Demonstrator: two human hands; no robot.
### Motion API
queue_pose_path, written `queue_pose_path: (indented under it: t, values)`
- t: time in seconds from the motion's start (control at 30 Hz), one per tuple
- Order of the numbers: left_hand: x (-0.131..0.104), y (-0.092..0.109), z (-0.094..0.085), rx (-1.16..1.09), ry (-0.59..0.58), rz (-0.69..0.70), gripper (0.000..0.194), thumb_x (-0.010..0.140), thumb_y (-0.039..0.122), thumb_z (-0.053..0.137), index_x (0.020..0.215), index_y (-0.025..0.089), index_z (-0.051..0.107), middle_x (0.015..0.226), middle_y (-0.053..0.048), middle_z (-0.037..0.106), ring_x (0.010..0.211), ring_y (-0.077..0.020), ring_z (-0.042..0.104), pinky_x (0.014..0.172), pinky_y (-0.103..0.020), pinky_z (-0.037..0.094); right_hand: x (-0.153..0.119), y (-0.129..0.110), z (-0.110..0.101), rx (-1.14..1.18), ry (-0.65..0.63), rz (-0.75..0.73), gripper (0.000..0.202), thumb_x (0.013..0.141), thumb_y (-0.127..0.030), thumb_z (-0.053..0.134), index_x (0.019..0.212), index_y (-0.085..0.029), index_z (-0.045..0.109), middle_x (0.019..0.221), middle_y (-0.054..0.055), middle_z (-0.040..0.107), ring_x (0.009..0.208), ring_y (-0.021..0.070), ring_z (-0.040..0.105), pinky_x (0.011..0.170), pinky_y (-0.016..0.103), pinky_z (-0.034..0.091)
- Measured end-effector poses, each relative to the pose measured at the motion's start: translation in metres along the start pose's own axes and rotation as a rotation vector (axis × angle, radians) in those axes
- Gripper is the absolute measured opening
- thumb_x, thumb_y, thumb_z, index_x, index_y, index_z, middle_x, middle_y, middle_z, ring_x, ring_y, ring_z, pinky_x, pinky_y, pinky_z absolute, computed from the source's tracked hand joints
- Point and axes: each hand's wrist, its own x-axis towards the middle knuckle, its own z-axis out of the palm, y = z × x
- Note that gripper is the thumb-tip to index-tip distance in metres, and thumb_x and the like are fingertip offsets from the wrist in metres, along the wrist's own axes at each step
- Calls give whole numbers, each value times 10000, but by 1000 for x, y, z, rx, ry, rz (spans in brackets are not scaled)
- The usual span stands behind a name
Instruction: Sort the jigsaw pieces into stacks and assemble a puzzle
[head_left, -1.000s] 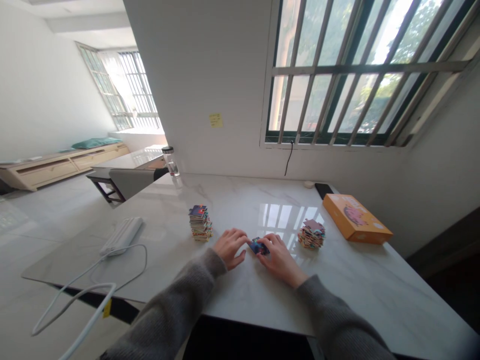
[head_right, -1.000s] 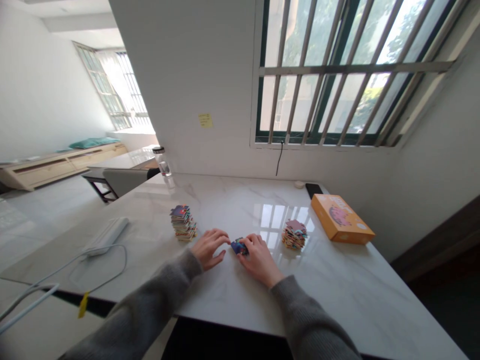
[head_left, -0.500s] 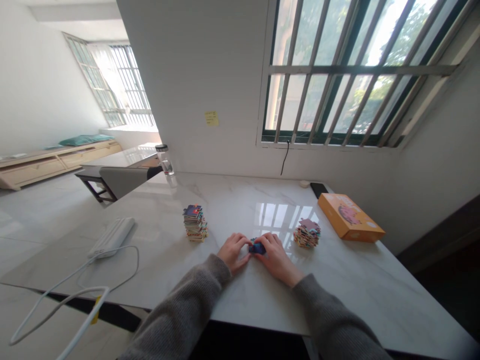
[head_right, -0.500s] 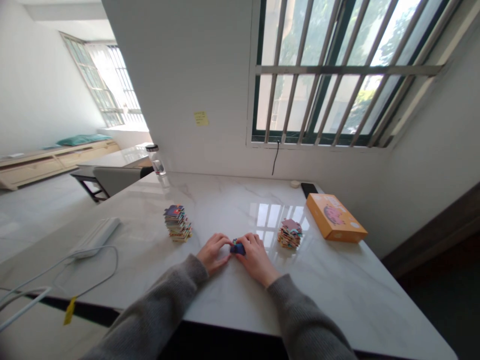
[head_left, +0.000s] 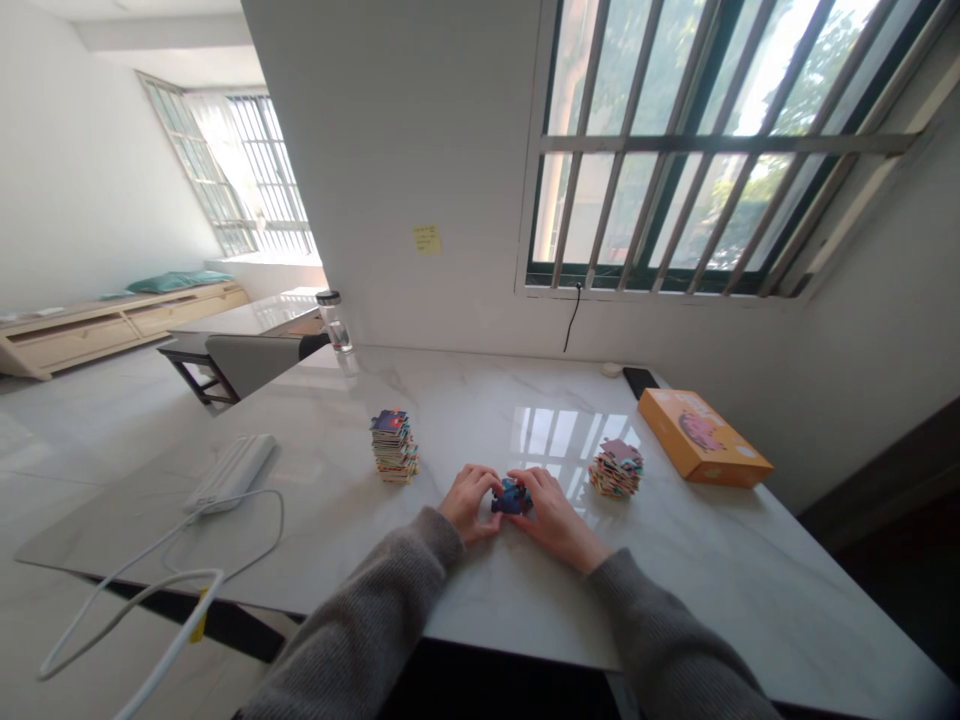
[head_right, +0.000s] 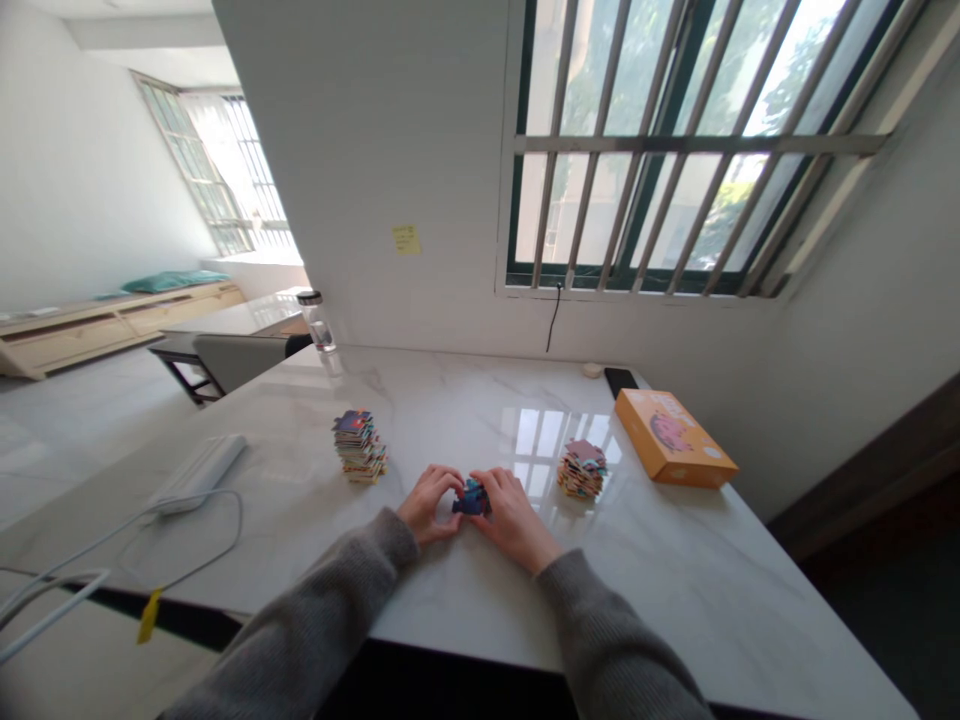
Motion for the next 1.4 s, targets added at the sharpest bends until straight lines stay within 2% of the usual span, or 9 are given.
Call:
queue_pose_path:
  t: [0.23, 0.4, 0.57, 0.7, 0.83, 1.03, 1.2, 1.3, 1.4]
  values:
    - [-1, 14, -21, 54, 126, 2, 372, 596, 35, 635, 900, 221, 526, 1049, -71, 599, 1000, -254, 534, 904, -413, 488, -1, 7, -3, -53, -1, 42, 586, 772, -100, 718, 1293, -250, 493, 1151, 85, 568, 1084, 286, 529, 955, 470, 476]
    - [6, 23, -77, 178, 224, 18, 354, 630, 32, 607, 916, 219, 515, 1065, -57, 608, 1012, -245, 533, 952, -427, 451, -2, 5, -2, -47, -12, 53, 552, 787, -114, 705, 1284, -247, 506, 1158, 85, 564, 1087, 278, 523, 965, 454, 473]
    - [21, -12, -155, 302, 250, -93, 320, 653, 67, 590, 928, 213, 514, 1067, -56, 630, 1033, -251, 530, 994, -448, 436, -3, 7, -2, -33, 2, 53, 535, 799, -135, 694, 1284, -260, 509, 1163, 85, 568, 1096, 278, 530, 978, 464, 474]
    - [21, -55, -194, 369, 155, -177, 300, 661, 121, 581, 943, 209, 529, 1074, -47, 646, 1043, -254, 517, 978, -449, 444, -3, 8, -1, -29, 7, 53, 527, 802, -143, 690, 1282, -269, 513, 1156, 84, 570, 1092, 282, 534, 975, 475, 475]
    - [15, -76, -200, 355, 125, -195, 297, 659, 144, 567, 949, 203, 537, 1054, -50, 646, 1032, -251, 512, 937, -428, 463, -3, 8, -1, -26, 2, 53, 513, 816, -147, 679, 1286, -264, 510, 1156, 85, 564, 1095, 282, 526, 977, 477, 471]
    - [14, -74, -191, 291, 120, -212, 282, 673, 156, 545, 951, 203, 541, 1065, -52, 655, 1035, -245, 521, 909, -416, 471, -2, 7, -2, -36, 15, 53, 531, 806, -136, 687, 1291, -257, 508, 1153, 82, 571, 1096, 279, 530, 981, 460, 475]
    - [12, -74, -194, 282, 105, -219, 299, 669, 169, 522, 966, 196, 542, 1110, -73, 645, 1055, -258, 515, 908, -439, 479, -2, 6, -3, -37, 19, 52, 525, 814, -143, 688, 1294, -263, 511, 1149, 83, 573, 1088, 279, 539, 972, 467, 485]
    - [13, -58, -194, 299, 166, -162, 272, 691, 177, 520, 962, 192, 532, 1151, -92, 615, 1071, -266, 504, 897, -441, 483, -2, 5, -3, -31, 35, 47, 535, 810, -136, 690, 1298, -259, 509, 1151, 88, 574, 1088, 282, 543, 973, 484, 488]
    - [16, -22, -181, 302, 243, -27, 180, 737, 159, 533, 913, 197, 532, 1063, -84, 619, 1019, -251, 522, 921, -439, 467, -1, 3, -3, -13, 54, 17, 577, 799, -119, 690, 1322, -261, 491, 1169, 91, 580, 1101, 281, 552, 980, 485, 494]
